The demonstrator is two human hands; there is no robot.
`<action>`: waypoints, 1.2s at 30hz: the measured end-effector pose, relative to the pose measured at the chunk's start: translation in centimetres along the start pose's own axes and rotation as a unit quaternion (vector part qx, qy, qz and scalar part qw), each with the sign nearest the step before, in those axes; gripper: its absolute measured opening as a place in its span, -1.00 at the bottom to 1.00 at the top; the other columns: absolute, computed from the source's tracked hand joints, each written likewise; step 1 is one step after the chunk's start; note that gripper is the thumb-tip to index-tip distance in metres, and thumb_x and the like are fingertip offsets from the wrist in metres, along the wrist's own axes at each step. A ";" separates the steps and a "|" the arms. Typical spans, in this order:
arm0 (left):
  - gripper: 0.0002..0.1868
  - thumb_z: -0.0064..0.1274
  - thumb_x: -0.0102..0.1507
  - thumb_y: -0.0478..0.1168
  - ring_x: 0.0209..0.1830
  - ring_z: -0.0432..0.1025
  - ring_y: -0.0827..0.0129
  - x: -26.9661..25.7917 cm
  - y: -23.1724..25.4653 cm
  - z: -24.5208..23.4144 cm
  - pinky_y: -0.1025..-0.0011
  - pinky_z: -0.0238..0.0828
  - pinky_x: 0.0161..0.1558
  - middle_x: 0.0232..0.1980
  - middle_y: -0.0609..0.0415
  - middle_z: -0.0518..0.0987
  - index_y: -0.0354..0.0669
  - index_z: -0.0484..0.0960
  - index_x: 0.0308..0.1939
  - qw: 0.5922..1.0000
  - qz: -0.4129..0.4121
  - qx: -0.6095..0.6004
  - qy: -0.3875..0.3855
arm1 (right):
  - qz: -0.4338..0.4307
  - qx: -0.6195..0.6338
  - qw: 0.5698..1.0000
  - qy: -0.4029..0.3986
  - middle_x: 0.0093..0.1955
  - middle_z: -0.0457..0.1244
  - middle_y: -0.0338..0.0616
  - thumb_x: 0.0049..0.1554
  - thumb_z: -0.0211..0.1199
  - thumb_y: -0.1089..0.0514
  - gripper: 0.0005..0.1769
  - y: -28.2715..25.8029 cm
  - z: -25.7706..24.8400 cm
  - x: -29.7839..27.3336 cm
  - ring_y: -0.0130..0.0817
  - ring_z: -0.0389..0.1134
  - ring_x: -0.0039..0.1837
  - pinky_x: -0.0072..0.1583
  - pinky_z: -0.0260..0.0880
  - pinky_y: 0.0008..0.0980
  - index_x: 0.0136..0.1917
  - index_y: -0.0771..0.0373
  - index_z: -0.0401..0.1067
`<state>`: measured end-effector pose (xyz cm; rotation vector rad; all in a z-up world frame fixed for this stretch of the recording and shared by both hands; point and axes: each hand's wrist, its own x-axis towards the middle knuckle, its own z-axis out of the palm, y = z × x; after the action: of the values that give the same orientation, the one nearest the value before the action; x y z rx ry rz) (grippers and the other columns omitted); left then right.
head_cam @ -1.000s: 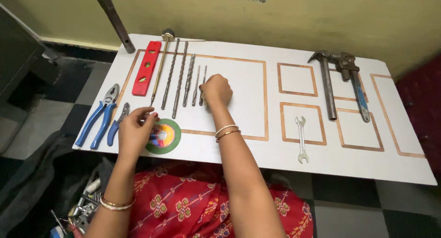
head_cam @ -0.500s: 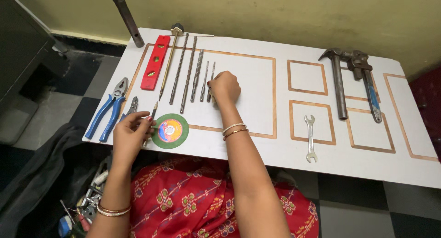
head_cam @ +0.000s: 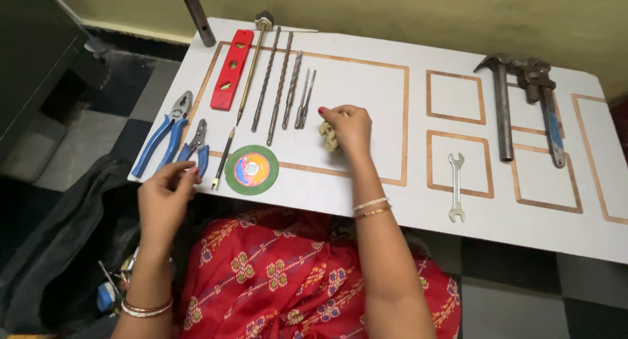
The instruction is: The person wipes several metal tools with a cloth and places them on a white table. The person handles a pipe wrench, multiple drill bits, and a wrench, cleaning each one individually before arranging them on the table.
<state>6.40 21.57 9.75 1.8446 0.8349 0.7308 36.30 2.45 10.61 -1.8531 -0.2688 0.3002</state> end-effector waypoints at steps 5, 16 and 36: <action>-0.68 0.24 0.24 -0.10 -0.39 0.54 0.18 -1.6 0.8 1.8 0.26 0.45 -0.26 -0.20 -0.07 0.68 -0.21 0.72 -0.01 0.974 0.073 0.215 0.026 | 0.015 0.057 0.997 -0.042 -0.39 0.38 -0.15 0.01 0.48 0.03 -0.69 0.4 -1.4 -3.1 -0.47 0.30 -0.38 -0.28 0.31 -0.47 -0.23 0.36 0.62; -0.73 0.19 0.28 -0.07 -0.25 0.54 0.00 -1.9 0.7 3.4 0.14 0.46 -0.17 -0.19 -0.10 0.63 -0.21 0.73 -0.12 0.953 0.084 0.287 0.056 | -0.006 -0.209 0.978 -0.011 -0.21 0.46 -0.11 -0.01 0.41 -0.04 -0.80 -2.0 4.4 2.0 -0.17 0.50 -0.12 -0.01 0.49 -0.19 -0.21 0.10 0.65; -0.82 0.16 0.26 -0.18 -0.11 0.45 -0.02 8.3 5.9 15.3 0.09 0.40 -0.06 -0.22 -0.08 0.57 -0.22 0.73 -0.29 0.934 0.257 0.242 -0.057 | 0.087 -0.312 0.946 -0.016 -0.01 0.45 -0.06 -0.10 0.50 -0.02 -0.66 -2.9 6.2 7.1 -0.13 0.50 0.07 0.08 0.53 -0.18 -0.07 0.14 0.60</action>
<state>24.46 18.50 10.57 2.5774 0.4750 0.7700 40.74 11.22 11.11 -2.5091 -0.2368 0.3979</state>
